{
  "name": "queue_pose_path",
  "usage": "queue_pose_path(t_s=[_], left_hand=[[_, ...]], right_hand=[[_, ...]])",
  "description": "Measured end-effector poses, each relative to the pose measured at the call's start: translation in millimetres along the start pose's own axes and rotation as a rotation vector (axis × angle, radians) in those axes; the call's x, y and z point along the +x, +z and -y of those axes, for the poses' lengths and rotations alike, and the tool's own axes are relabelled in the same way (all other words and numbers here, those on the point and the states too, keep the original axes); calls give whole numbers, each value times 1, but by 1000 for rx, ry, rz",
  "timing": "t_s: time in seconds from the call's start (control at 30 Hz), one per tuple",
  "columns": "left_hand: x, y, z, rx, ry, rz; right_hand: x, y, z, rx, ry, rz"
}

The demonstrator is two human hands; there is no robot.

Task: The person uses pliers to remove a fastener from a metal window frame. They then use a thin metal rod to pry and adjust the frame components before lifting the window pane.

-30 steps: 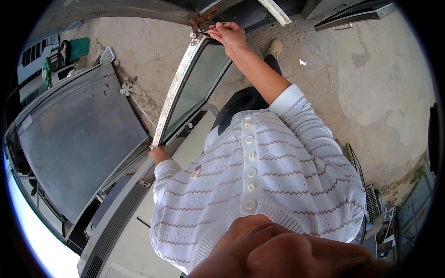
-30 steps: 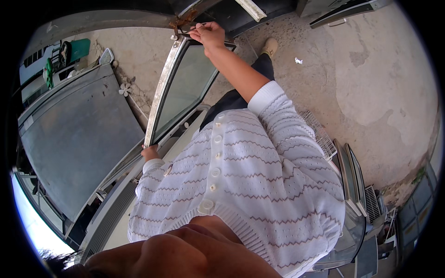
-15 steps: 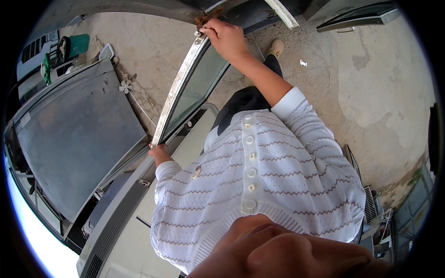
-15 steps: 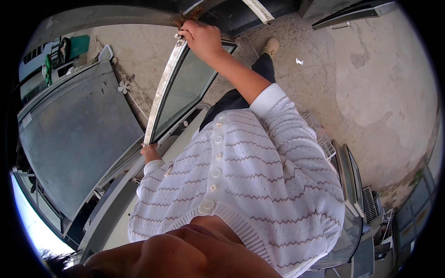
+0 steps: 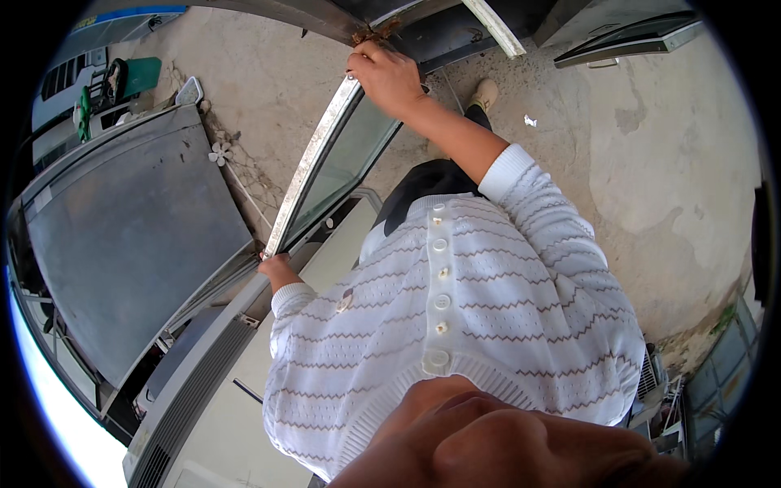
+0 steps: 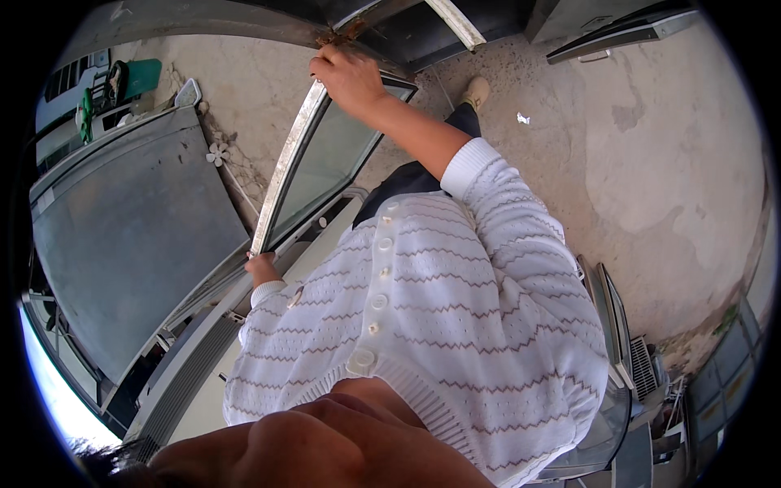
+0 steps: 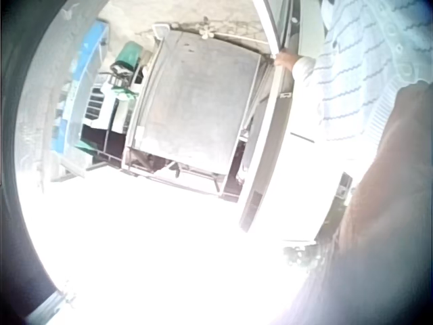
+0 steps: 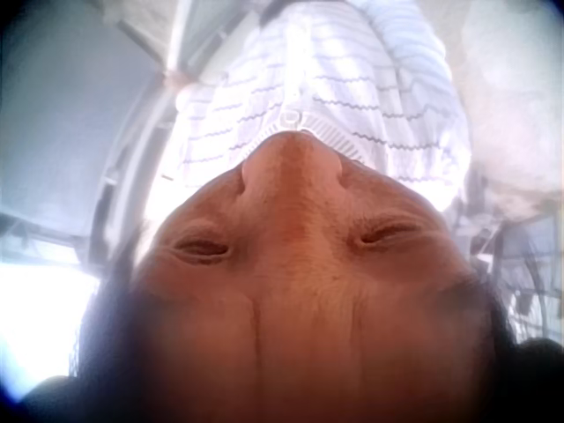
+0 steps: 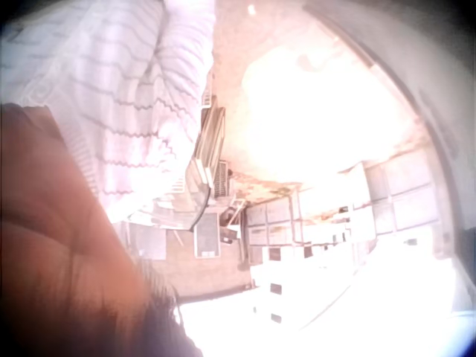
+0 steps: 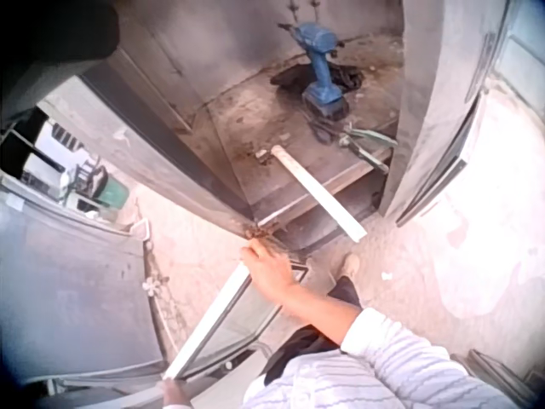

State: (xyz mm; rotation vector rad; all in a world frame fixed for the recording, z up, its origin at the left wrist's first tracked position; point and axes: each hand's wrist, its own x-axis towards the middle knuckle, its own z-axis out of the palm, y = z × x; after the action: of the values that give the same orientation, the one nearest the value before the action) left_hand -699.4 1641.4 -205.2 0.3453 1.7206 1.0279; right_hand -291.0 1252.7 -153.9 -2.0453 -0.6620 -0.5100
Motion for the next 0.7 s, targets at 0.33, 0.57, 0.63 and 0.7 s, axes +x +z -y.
queue_pose_path(t_s=[0.33,0.57,0.63,0.7], left_hand=[[37,-13,6,-7,2,94],[82,-31,-15,-12,-6,74],[32,-5,7,-23,-4,96],[-22,1,10,-64,12,113]], right_hand=[[-22,-5,-47,881,940,-143],[-23,-6,-52,1315,1326,-89],[-26,-3,-55,1290,1336,-134],[-27,3,-57,1296,1318,-157]])
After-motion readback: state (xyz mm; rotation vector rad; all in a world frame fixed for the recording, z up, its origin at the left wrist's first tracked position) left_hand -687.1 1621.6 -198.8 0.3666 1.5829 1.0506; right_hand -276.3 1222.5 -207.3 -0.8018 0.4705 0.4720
